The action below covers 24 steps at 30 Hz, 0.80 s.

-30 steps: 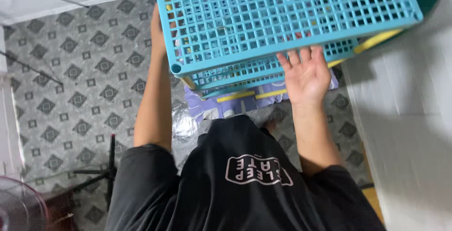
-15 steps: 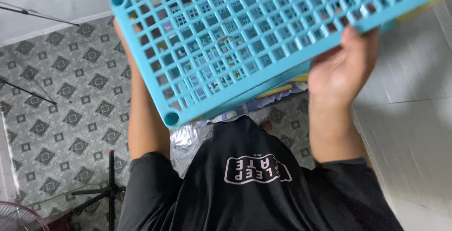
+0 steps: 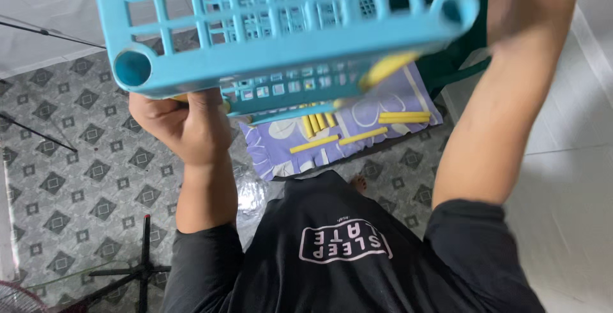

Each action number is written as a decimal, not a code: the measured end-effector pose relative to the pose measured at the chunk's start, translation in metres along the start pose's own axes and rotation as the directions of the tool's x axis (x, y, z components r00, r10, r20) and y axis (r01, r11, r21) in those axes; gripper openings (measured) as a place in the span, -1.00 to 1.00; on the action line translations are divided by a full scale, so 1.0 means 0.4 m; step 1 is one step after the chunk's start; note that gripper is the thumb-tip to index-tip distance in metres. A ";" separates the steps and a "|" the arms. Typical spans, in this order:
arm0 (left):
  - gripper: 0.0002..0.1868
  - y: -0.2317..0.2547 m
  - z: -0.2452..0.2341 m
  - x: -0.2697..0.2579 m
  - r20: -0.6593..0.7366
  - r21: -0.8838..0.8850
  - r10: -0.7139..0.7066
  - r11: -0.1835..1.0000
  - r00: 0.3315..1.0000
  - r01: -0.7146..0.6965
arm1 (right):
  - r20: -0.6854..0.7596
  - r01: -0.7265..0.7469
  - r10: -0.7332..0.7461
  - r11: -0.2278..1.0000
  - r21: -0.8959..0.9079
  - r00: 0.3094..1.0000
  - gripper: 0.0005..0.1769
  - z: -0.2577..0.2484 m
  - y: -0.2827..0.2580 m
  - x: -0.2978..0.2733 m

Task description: The person assembles a plastic rack by inserting yellow cylindrical rods into the holes of light blue plastic trays. They handle two trays and multiple rods, aligning and pushing the rods into place to form a stacked structure.

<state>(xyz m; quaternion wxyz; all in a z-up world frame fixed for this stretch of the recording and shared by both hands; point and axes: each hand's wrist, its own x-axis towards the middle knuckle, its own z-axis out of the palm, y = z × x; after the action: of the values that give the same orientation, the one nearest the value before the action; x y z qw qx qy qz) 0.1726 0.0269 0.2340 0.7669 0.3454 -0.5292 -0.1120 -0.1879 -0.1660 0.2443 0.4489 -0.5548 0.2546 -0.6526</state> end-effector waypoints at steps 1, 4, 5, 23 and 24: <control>-0.84 0.001 0.023 0.009 -0.021 -0.040 0.042 0.998 0.999 -0.042 | 0.014 0.024 -0.024 0.998 -0.052 1.000 -0.48 -0.018 0.024 -0.026; -0.84 0.003 0.104 0.021 -0.052 -0.152 0.116 0.981 0.992 -0.122 | 0.147 0.088 -0.064 0.983 -0.160 0.987 -0.37 -0.030 0.116 -0.208; -0.84 0.006 0.133 0.033 -0.047 -0.186 0.135 0.972 0.990 -0.141 | 0.211 0.099 -0.061 0.979 -0.176 0.976 -0.28 -0.009 0.151 -0.267; -0.62 -0.199 0.515 -0.063 0.492 -0.153 -0.359 0.861 0.793 0.485 | -0.206 -0.385 0.336 0.878 -0.286 0.919 -0.64 0.112 0.493 -0.591; -0.62 -0.219 0.508 -0.069 0.535 -0.101 -0.406 0.840 0.740 0.534 | -0.215 -0.416 0.365 0.862 -0.289 0.906 -0.61 0.110 0.495 -0.605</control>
<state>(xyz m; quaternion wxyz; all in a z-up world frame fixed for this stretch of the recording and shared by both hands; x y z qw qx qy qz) -0.0027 -0.1062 0.1979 0.5885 0.3295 -0.5832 -0.4527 -0.0905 -0.0411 -0.0287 0.4524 -0.5069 0.5003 -0.5367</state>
